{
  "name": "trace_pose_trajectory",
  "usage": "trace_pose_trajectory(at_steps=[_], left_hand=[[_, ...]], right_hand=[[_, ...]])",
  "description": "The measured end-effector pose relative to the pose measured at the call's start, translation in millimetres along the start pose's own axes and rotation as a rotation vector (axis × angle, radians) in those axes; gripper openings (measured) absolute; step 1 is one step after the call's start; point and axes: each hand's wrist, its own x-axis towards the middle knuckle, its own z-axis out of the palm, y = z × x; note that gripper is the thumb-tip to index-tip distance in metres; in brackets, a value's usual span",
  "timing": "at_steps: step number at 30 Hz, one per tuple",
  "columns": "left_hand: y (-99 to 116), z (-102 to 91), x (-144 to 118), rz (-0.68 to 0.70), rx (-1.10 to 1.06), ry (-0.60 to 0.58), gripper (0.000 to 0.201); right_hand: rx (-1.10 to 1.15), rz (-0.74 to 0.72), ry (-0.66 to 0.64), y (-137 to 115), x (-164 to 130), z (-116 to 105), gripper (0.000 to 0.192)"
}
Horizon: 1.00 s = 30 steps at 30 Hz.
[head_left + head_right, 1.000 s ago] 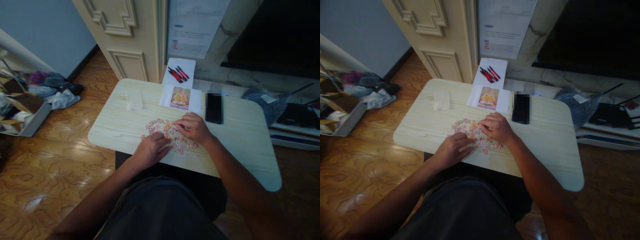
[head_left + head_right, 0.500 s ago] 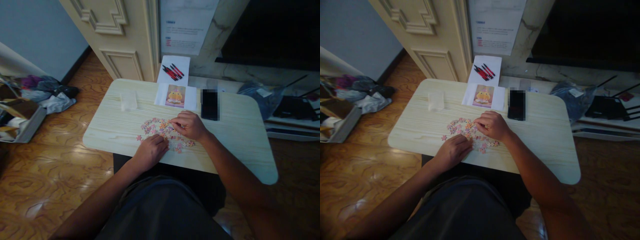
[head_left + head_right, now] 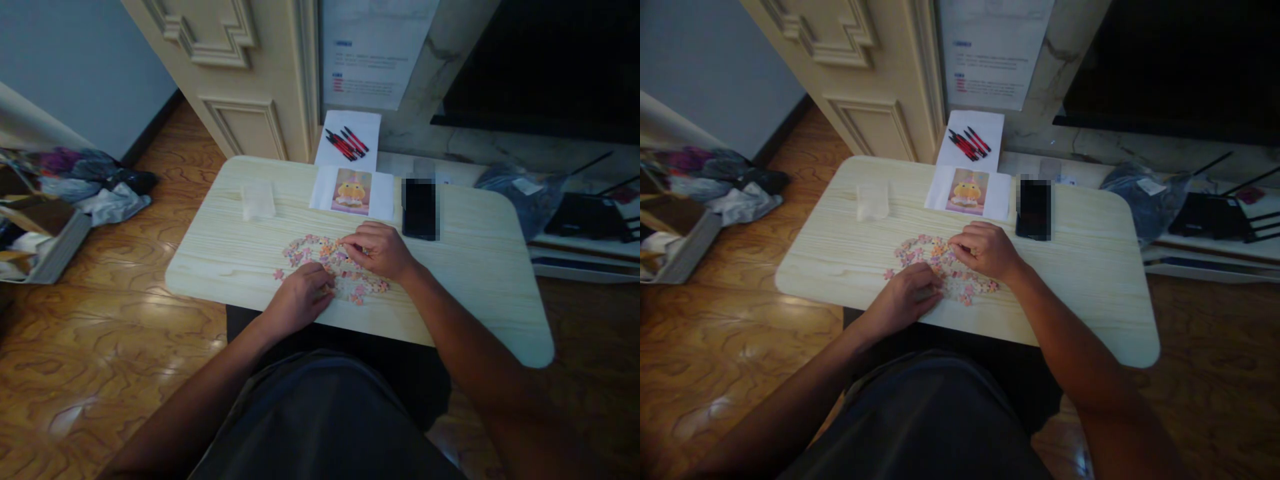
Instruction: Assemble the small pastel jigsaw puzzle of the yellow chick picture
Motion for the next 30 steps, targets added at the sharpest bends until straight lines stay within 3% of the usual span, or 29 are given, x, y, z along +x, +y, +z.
trace_pose_trajectory(at_steps=[14,23,26,30], left_hand=[[-0.4,-7.9,4.2,-0.048,0.015,-0.05,0.024],[10.1,5.0,8.7,-0.026,0.184,-0.063,0.004],[14.6,7.1,8.2,-0.023,0.192,-0.087,0.013],[17.2,3.8,5.5,0.007,0.142,-0.116,0.009]], right_hand=[[-0.006,-0.007,-0.005,-1.1,0.6,-1.2,0.027],[-0.01,-0.043,0.028,2.0,0.1,2.1,0.024],[-0.013,-0.061,0.04,2.4,-0.1,2.4,0.024],[0.005,-0.041,0.032,1.5,-0.1,1.6,0.024]])
